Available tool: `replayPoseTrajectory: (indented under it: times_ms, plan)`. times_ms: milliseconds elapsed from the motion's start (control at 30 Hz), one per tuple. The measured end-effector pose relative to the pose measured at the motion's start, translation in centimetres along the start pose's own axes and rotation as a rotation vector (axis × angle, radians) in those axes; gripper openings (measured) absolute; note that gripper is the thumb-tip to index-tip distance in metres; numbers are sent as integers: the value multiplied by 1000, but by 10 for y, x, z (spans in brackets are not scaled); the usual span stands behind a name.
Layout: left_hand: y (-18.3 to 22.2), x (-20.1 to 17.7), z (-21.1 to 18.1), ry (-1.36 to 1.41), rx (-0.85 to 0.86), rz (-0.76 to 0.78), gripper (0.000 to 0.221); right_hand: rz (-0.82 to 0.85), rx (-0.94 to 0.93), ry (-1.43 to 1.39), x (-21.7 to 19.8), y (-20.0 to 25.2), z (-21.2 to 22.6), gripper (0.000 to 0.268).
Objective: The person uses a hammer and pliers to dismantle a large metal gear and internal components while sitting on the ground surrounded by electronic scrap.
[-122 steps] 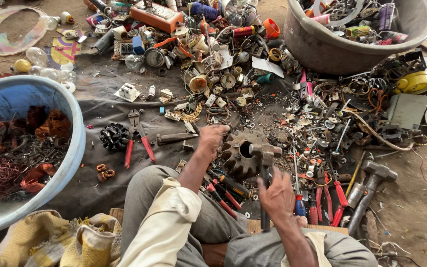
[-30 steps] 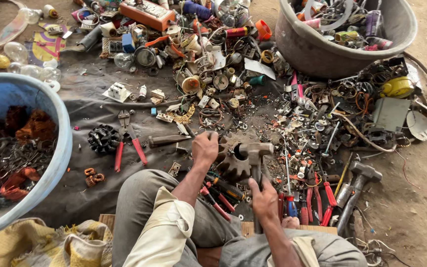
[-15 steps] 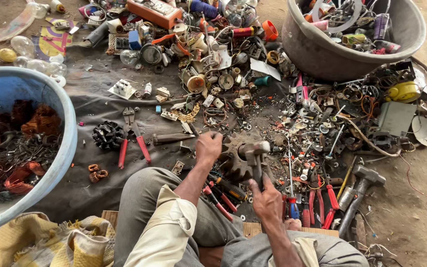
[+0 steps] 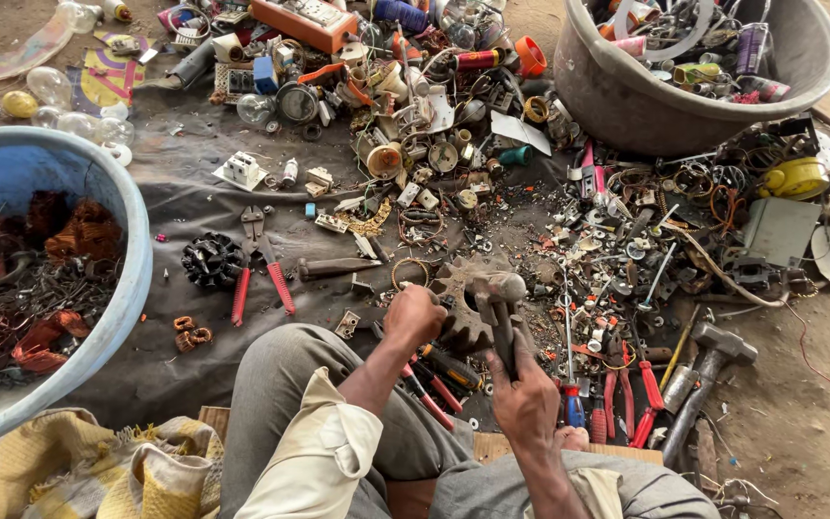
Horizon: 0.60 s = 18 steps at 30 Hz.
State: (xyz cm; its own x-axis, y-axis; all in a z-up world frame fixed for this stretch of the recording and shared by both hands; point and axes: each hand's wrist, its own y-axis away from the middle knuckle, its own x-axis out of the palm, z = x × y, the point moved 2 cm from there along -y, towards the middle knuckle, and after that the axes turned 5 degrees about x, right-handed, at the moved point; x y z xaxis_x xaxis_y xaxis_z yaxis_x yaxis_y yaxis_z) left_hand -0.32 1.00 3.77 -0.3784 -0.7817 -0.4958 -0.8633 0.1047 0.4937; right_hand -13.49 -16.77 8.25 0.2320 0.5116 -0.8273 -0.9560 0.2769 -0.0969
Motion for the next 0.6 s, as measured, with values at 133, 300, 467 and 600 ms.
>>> replayPoseTrajectory:
  times_ms: [133,300,467,600]
  plan:
    - [-2,6,5,18,129,-102,18,27,-13,-1,1,-1,4,66]
    - [-1,2,2,-49,119,-122,21,229,185,198,6,-13,6,60]
    - [-8,4,1,-37,84,-72,21,51,31,60,3,-7,6,59]
    - [-9,8,4,-43,70,-103,22,-25,-36,-6,-1,1,12,59]
